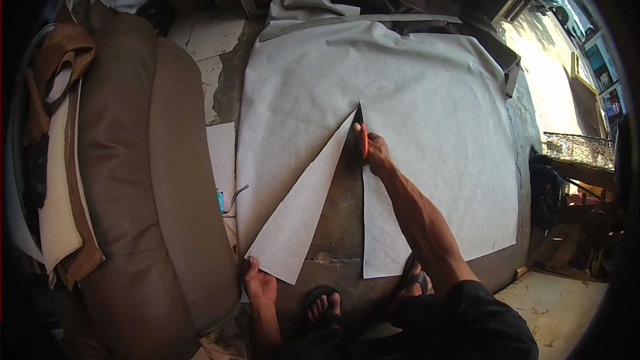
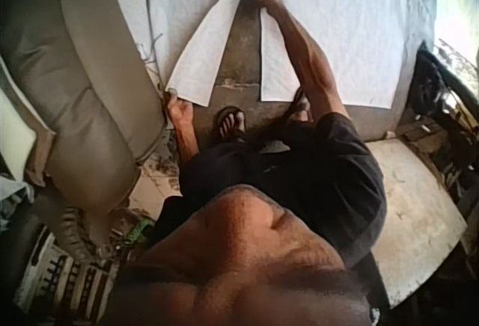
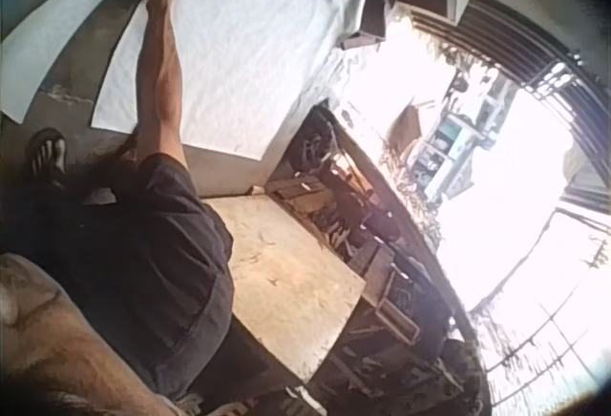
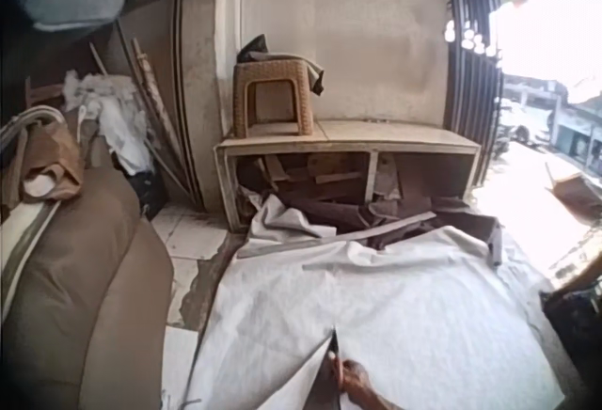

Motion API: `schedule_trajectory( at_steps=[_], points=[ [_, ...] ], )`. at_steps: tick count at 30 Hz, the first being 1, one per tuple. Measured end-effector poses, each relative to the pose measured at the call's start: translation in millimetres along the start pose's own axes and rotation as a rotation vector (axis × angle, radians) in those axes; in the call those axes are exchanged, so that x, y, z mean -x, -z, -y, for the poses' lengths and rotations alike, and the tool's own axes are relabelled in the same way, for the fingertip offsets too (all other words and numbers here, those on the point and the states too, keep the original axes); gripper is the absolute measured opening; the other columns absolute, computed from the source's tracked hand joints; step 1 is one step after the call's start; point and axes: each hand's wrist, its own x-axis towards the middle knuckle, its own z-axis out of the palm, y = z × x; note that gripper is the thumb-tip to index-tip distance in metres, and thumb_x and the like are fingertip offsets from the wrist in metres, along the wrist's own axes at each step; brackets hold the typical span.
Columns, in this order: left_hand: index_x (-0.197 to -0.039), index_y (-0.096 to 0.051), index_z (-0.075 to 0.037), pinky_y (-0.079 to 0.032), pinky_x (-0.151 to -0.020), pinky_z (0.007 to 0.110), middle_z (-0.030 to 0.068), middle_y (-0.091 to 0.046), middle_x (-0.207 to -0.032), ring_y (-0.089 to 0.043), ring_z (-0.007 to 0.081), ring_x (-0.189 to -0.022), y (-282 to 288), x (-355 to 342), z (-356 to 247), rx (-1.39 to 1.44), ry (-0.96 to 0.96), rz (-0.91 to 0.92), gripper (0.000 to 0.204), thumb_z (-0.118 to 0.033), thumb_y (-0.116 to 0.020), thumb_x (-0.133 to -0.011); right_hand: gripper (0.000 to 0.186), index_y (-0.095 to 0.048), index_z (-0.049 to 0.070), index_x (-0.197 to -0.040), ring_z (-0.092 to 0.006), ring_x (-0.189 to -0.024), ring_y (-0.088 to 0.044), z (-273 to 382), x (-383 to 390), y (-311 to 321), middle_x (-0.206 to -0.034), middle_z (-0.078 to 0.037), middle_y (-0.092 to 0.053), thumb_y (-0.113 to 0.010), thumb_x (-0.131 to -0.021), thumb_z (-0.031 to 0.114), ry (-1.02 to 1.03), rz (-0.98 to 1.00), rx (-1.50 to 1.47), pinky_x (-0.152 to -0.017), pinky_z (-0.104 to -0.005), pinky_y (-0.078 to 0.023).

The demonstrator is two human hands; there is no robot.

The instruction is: The person measures a piece of white fabric on the floor using a tape measure and marks it with a pen. They use a long metal ruler to draw straight lines across the fabric and then cut the fabric along the marked lines using shears.

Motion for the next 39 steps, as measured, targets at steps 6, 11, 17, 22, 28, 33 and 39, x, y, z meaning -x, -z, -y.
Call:
schedule_trajectory(
  at_steps=[6, 11, 17, 22, 28, 33, 39],
  points=[
    [-0.135, -0.052, 0.000, -0.038, -0.113, 0.045, 0.0127, -0.057, -0.139, -0.051, 0.0273, -0.131, 0, 1, -9, 0.040, -0.006, -0.034, 0.041, -0.017, -0.060, -0.099, 0.069, -0.055, 0.006, -0.081, -0.0139, -0.048, -0.047, 31, -13, 4, -0.061, -0.001, -0.047, -0.063, -0.083, 0.074, -0.031, 0.118, -0.145, -0.043, -0.0310, -0.037],
    [-0.127, -0.059, -0.003, -0.039, -0.112, 0.045, 0.0089, -0.060, -0.132, -0.053, 0.0250, -0.127, -7, -3, -2, 0.047, -0.003, -0.032, 0.032, -0.013, -0.063, -0.096, 0.069, -0.057, 0.007, -0.084, -0.0147, -0.047, -0.046, 13, -37, 9, -0.058, 0.001, -0.045, -0.064, -0.081, 0.075, 0.040, 0.038, -0.032, -0.048, -0.0322, -0.041],
    [-0.128, -0.057, -0.002, -0.038, -0.113, 0.046, 0.0098, -0.060, -0.133, -0.052, 0.0264, -0.128, -7, 8, -11, 0.024, -0.035, -0.065, 0.035, -0.015, -0.064, -0.096, 0.070, -0.057, 0.003, -0.080, -0.0144, -0.044, -0.046, 40, -46, 5, -0.059, -0.001, -0.047, -0.064, -0.083, 0.073, 0.000, 0.088, -0.116, -0.042, -0.0311, -0.038],
    [-0.133, -0.053, -0.001, -0.038, -0.113, 0.045, 0.0118, -0.058, -0.136, -0.051, 0.0271, -0.130, -3, 5, -12, 0.078, -0.034, -0.058, 0.038, -0.015, -0.060, -0.098, 0.065, -0.052, 0.007, -0.075, -0.0134, -0.038, -0.042, 33, -56, -1, -0.054, -0.001, -0.046, -0.067, -0.083, 0.070, 0.080, 0.091, -0.077, -0.037, -0.0299, -0.034],
    [-0.133, -0.054, -0.003, -0.038, -0.113, 0.047, 0.0117, -0.058, -0.136, -0.052, 0.0279, -0.129, 8, 1, -9, 0.135, -0.028, -0.133, 0.037, -0.014, -0.060, -0.098, 0.071, -0.056, 0.005, -0.077, -0.0176, -0.055, -0.055, 61, -77, 2, -0.063, -0.008, -0.052, -0.065, -0.080, 0.076, -0.035, 0.103, -0.150, -0.044, -0.0339, -0.039],
    [-0.132, -0.055, -0.003, -0.038, -0.113, 0.048, 0.0113, -0.059, -0.135, -0.052, 0.0280, -0.129, -4, 6, -9, 0.146, -0.022, -0.145, 0.037, -0.015, -0.061, -0.097, 0.077, -0.057, 0.002, -0.082, -0.0166, -0.051, -0.051, 56, -90, 5, -0.061, -0.005, -0.049, -0.066, -0.077, 0.078, 0.046, 0.047, -0.006, -0.044, -0.0325, -0.038],
    [-0.134, -0.053, -0.003, -0.037, -0.113, 0.051, 0.0123, -0.058, -0.137, -0.051, 0.0300, -0.131, 5, 13, -13, 0.184, 0.002, -0.206, 0.038, -0.013, -0.058, -0.098, 0.068, -0.053, 0.007, -0.079, -0.0141, -0.041, -0.041, 62, -108, -6, -0.058, 0.001, -0.045, -0.066, -0.081, 0.074, 0.139, 0.120, -0.120, -0.040, -0.0304, -0.034]
  ],
)
